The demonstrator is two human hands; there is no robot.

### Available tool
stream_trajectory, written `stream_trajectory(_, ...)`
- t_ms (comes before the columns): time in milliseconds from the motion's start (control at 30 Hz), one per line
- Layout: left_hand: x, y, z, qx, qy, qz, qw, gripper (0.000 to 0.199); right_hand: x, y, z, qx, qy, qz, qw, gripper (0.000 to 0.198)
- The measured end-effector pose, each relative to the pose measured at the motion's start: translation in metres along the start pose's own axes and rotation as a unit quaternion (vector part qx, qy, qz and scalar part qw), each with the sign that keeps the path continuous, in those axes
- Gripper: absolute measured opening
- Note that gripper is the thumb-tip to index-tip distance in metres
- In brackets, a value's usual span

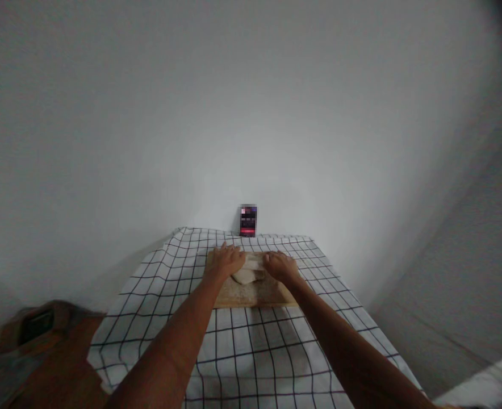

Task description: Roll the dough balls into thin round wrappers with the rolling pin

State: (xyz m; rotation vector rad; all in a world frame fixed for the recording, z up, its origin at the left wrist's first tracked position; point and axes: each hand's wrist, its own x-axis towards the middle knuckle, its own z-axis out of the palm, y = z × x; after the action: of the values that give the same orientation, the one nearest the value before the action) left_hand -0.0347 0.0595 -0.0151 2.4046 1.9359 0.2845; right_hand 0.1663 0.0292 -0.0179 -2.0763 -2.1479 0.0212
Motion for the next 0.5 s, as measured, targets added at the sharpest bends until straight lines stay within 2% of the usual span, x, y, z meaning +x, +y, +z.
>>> stream_trajectory(100,-0.015,0.004,-0.007,0.022,-0.003,0.014,1.000,0.050,-0.013,-0.003,0.000,0.009,0.004,0.007,1.000,0.051)
stream_trajectory(200,-0.016,0.004,-0.010,0.032,-0.022,0.023,0.999,0.052,-0.020,-0.004,0.001,0.010,0.007,0.000,1.000,0.051)
stream_trajectory(333,0.005,0.001,-0.011,0.024,-0.057,0.024,0.998,0.051,-0.014,-0.004,0.001,0.007,0.014,0.001,1.000,0.050)
stream_trajectory(500,0.035,-0.001,-0.004,0.012,-0.073,0.021,0.997,0.055,0.009,0.000,0.006,0.005,0.016,0.017,1.000,0.045)
